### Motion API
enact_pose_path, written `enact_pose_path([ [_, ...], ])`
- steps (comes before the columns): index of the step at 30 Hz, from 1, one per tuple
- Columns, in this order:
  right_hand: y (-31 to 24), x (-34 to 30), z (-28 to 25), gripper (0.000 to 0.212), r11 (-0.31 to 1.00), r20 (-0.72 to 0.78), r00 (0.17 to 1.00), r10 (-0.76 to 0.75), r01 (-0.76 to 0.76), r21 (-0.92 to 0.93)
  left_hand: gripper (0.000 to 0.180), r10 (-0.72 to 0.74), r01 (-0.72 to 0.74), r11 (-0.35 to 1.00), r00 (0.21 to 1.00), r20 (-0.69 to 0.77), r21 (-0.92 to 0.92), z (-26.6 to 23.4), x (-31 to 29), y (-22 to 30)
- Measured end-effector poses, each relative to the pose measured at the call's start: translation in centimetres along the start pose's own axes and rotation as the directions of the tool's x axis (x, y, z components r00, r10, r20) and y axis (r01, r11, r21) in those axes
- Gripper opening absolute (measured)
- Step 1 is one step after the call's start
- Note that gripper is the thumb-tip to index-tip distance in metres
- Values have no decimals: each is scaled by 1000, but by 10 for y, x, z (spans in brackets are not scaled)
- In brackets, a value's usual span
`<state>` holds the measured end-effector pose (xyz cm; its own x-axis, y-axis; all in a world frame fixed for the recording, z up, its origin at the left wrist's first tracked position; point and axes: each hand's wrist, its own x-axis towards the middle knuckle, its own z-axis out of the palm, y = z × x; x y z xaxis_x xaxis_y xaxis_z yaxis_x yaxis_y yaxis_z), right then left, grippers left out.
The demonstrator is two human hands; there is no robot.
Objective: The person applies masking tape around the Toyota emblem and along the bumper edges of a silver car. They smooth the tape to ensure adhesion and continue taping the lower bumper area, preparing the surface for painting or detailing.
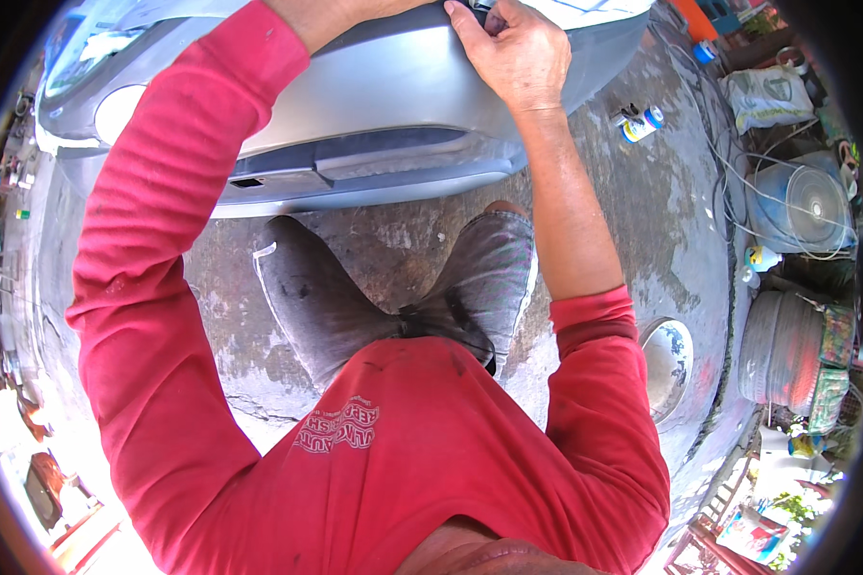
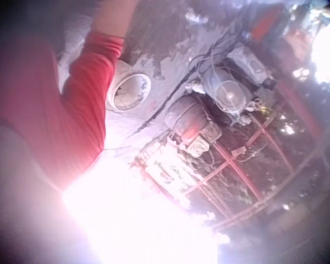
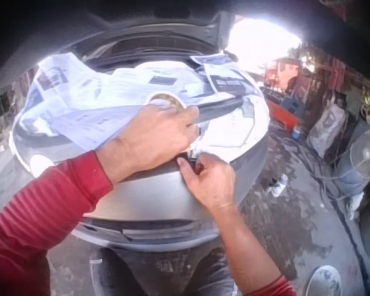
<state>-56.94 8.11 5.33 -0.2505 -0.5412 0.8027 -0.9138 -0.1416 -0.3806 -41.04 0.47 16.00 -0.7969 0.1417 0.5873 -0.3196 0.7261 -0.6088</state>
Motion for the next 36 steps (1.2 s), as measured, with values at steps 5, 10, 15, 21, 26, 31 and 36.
enact_pose_path([
  [5, -2, 2, 10, 38, 997, -76, 995, 70, -68, 24, 13, 206, -203, 976, 978, 22, -81, 5, 32, -6],
  [10, -13, -2, 12, 32, 967, -72, 966, 247, -241, 83, 11, 415, -417, 909, 908, -53, -16, 16, 50, -14],
  [15, -23, -1, 19, 32, 917, -126, 910, 394, -380, 126, 10, 474, -474, 880, 880, 42, 7, 7, 63, -16],
  [21, -16, 0, 18, 35, 908, -117, 908, 403, -380, 176, 17, 429, -438, 899, 872, 238, -14, -21, 70, -14],
  [26, -13, -1, 20, 39, 916, -139, 919, 370, -335, 222, 20, 427, -412, 904, 873, 234, -113, -15, 77, -12],
  [31, -15, 0, 17, 35, 903, -107, 917, 385, -350, 250, 20, 459, -425, 879, 877, 142, -218, 1, 77, -13],
  [36, -12, 0, 17, 34, 918, -141, 928, 345, -303, 254, 17, 446, -420, 894, 866, 224, -156, -1, 79, -10],
])
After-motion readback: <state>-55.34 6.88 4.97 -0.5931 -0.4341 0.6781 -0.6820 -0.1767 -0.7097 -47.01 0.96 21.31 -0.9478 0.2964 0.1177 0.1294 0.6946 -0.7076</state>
